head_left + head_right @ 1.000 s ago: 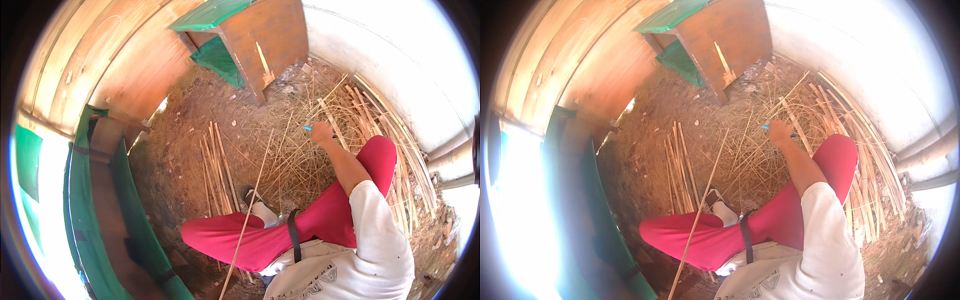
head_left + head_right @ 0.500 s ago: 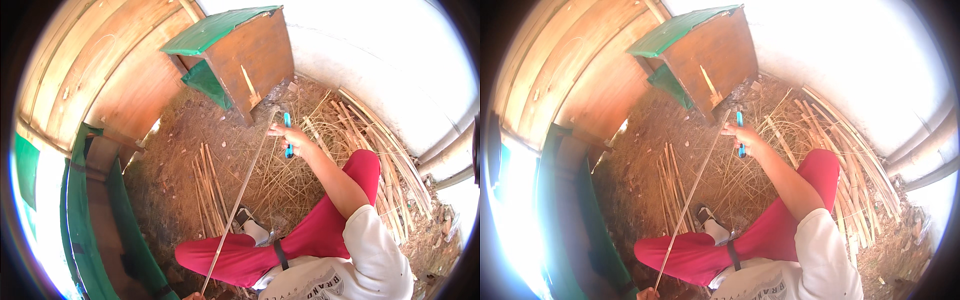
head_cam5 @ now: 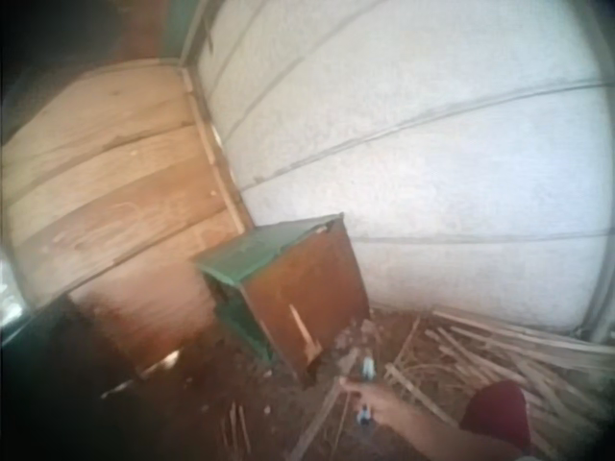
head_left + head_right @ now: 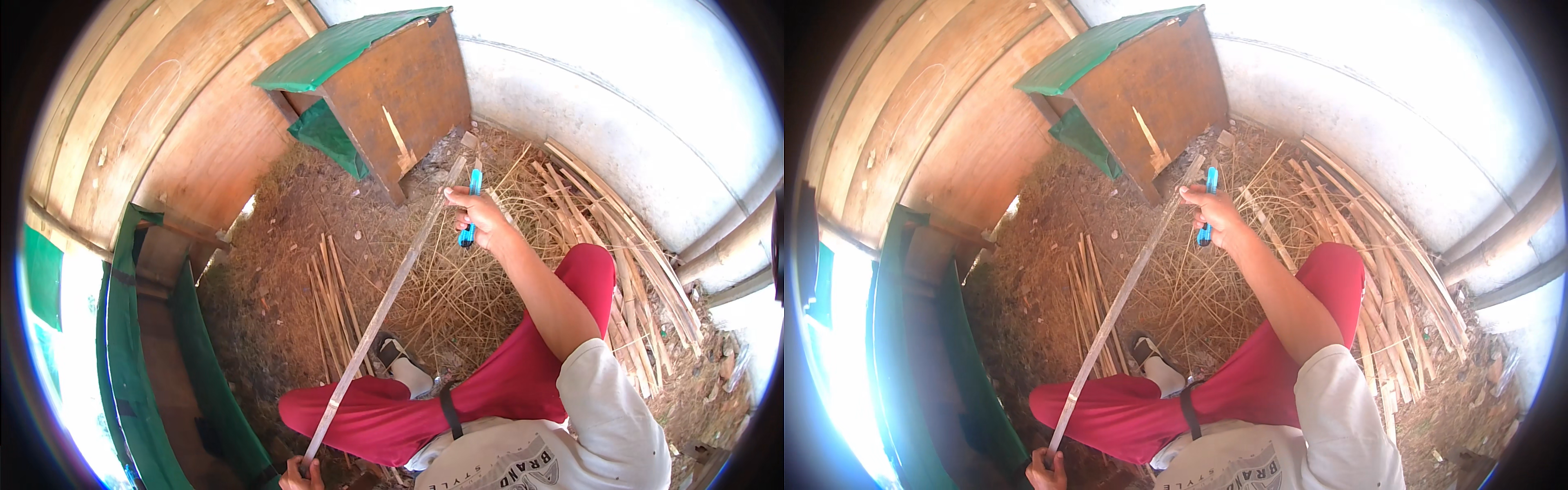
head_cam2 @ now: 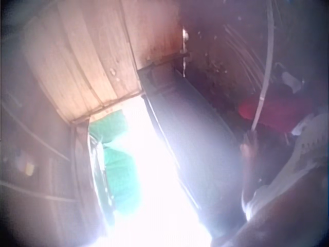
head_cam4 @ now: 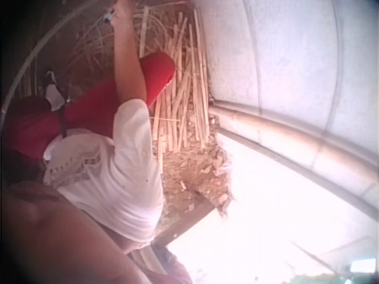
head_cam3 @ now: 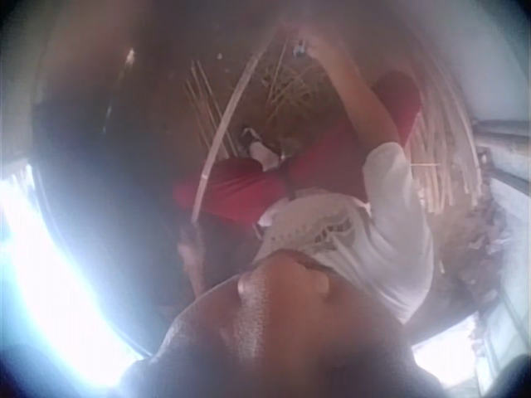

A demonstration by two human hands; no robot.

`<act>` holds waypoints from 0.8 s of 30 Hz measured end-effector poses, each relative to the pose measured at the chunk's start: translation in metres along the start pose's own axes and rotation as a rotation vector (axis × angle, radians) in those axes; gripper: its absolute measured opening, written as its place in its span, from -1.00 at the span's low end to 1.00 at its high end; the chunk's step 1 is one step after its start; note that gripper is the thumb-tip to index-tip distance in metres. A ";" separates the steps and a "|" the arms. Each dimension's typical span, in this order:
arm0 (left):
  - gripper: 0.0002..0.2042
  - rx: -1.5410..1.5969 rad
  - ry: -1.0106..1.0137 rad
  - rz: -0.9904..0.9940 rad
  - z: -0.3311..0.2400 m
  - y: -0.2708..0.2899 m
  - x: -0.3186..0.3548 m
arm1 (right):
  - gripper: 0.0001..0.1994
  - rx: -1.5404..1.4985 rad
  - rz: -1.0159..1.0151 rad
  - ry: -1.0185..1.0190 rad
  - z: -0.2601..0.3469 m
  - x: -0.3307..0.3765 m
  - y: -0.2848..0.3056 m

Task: The person sits on the ground and uses a blue utility knife to shave thin strips from long bamboo poles. They repeatedly hold the pole, scrape the blade along its length to remove material, and place the finished pieces aside.

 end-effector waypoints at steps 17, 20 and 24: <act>-0.72 0.065 -0.169 -0.362 -0.019 0.006 -0.034 | -0.68 -0.063 -0.121 0.077 0.031 0.014 0.010; -0.75 0.150 -0.139 -0.350 -0.027 0.006 -0.049 | -0.64 -0.126 -0.177 0.092 0.036 0.004 0.030; -0.77 0.167 -0.170 -0.445 -0.033 0.016 -0.074 | -0.62 -0.181 -0.277 0.072 0.038 -0.001 0.048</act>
Point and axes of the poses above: each hand's wrist, its own x-axis away from the middle knuckle, its own y-axis out of the back of the hand, z = x × y, the point moved 6 cm from there along -x, towards the middle knuckle, and after that the axes turned 5 degrees about -y, right-handed, at the moved point
